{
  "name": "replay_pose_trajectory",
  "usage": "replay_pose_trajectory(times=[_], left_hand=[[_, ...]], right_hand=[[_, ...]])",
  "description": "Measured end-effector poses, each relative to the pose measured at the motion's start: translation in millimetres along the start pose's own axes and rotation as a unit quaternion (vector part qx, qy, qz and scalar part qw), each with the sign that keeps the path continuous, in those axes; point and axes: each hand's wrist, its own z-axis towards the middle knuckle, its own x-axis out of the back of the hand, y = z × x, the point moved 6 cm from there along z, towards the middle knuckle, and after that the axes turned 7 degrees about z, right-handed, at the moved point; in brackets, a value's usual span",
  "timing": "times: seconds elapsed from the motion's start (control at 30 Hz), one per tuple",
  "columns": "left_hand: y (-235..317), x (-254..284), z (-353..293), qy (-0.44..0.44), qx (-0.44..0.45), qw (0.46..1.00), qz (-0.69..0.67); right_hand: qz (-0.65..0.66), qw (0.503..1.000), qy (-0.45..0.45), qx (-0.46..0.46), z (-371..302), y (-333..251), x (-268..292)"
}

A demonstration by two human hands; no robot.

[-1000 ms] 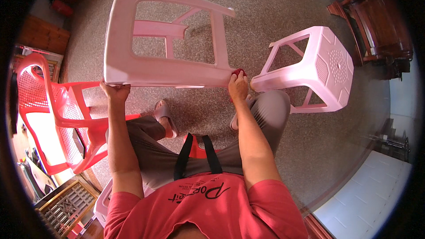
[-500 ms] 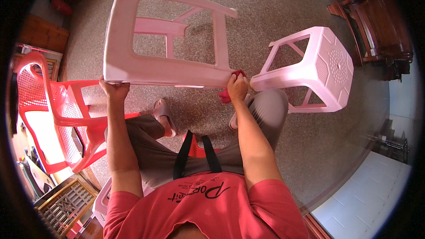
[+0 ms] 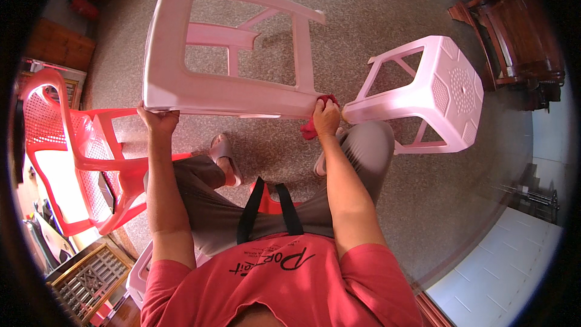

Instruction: The person wipes several pink plastic stools with a red cloth, cleaning the top and the sides while sitting in a room.

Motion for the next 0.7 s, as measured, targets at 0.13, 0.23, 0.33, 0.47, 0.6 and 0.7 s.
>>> replay_pose_trajectory(times=[0.13, 0.23, 0.33, 0.47, 0.6, 0.7], left_hand=[[0.0, 5.7, 0.6, 0.018, -0.002, 1.0, -0.001], [1.3, 9.1, 3.8, 0.009, -0.007, 1.0, 0.001], [4.3, 14.0, 6.0, 0.011, -0.007, 1.0, -0.01], [1.6, 13.0, 8.7, 0.009, -0.003, 1.0, -0.026], [0.6, 13.3, 10.2, 0.0, -0.007, 0.999, -0.034], [4.2, 12.8, 7.1, -0.005, -0.014, 0.999, -0.034]], right_hand=[[0.042, 0.999, -0.019, -0.014, 3.4, 2.5, 0.3], [0.084, 0.994, -0.045, -0.049, 4.9, 5.9, -0.1], [0.126, 0.98, -0.091, -0.125, 7.7, 3.6, 1.3], [0.241, 0.955, -0.057, -0.165, 8.1, 27.9, -6.8], [0.368, 0.9, -0.097, -0.21, 1.4, 6.1, -12.0], [0.349, 0.919, -0.153, -0.103, -3.8, -51.6, -3.0]])
